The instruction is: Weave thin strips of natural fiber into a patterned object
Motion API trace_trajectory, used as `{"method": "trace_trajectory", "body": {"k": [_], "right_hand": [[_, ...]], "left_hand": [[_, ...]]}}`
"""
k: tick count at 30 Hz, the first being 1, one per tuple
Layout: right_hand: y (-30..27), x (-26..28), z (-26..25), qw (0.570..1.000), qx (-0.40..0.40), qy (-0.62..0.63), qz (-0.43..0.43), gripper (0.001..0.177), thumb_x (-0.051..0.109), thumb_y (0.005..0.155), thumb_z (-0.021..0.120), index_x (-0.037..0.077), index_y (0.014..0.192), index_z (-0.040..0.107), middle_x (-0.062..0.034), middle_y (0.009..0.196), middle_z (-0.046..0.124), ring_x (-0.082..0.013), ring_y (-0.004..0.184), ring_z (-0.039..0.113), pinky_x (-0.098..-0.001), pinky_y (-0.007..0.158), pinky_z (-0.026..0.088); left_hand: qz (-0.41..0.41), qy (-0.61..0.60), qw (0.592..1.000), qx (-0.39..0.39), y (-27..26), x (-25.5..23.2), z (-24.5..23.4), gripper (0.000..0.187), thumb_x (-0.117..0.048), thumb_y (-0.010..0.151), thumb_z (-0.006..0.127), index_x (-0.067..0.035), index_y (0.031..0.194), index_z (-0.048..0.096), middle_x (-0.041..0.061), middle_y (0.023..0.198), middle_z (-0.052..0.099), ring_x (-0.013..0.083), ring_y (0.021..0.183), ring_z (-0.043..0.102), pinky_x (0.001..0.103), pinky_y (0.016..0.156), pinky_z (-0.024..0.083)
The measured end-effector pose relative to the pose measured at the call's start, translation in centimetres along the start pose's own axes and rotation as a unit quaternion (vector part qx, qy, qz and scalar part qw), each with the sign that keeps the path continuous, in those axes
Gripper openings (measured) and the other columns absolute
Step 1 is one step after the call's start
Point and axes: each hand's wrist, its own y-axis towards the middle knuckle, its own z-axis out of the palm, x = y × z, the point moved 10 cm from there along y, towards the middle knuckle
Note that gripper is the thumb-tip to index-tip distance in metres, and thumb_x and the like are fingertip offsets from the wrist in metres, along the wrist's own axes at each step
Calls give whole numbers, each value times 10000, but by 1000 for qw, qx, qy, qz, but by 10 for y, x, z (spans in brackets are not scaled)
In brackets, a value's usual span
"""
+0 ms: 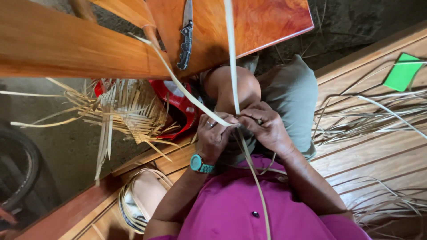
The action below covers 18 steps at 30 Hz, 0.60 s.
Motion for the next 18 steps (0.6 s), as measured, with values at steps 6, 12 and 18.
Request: {"method": "trace_trajectory", "body": {"k": [6, 12, 18], "right_hand": [[10, 10, 5, 999, -5, 17, -34, 64, 108, 958, 745, 66, 943, 789, -99, 848, 662, -184, 757, 619, -348, 705, 550], [-3, 0, 4, 993, -38, -9, -112, 43, 36, 953, 736, -6, 949, 744, -145, 876, 630, -285, 784, 655, -387, 739, 553], [-14, 12, 6, 984, -56, -55, -162, 149, 78, 936, 749, 14, 1064, 787, -157, 951, 668, -352, 852, 645, -463, 765, 556]], "left_hand": [[-22, -3, 1000, 12, 6, -5, 0, 82, -260, 935, 753, -188, 958, 787, 31, 976, 712, 255, 902, 685, 364, 823, 542], [-126, 2, 992, 21, 15, -3, -3, 161, -232, 882, 816, -86, 867, 750, 122, 842, 675, 356, 810, 682, 440, 724, 557], [-299, -56, 940, 153, 10, 29, 10, 213, -258, 899, 775, -68, 814, 733, 156, 737, 697, 399, 772, 718, 461, 681, 552]]}}
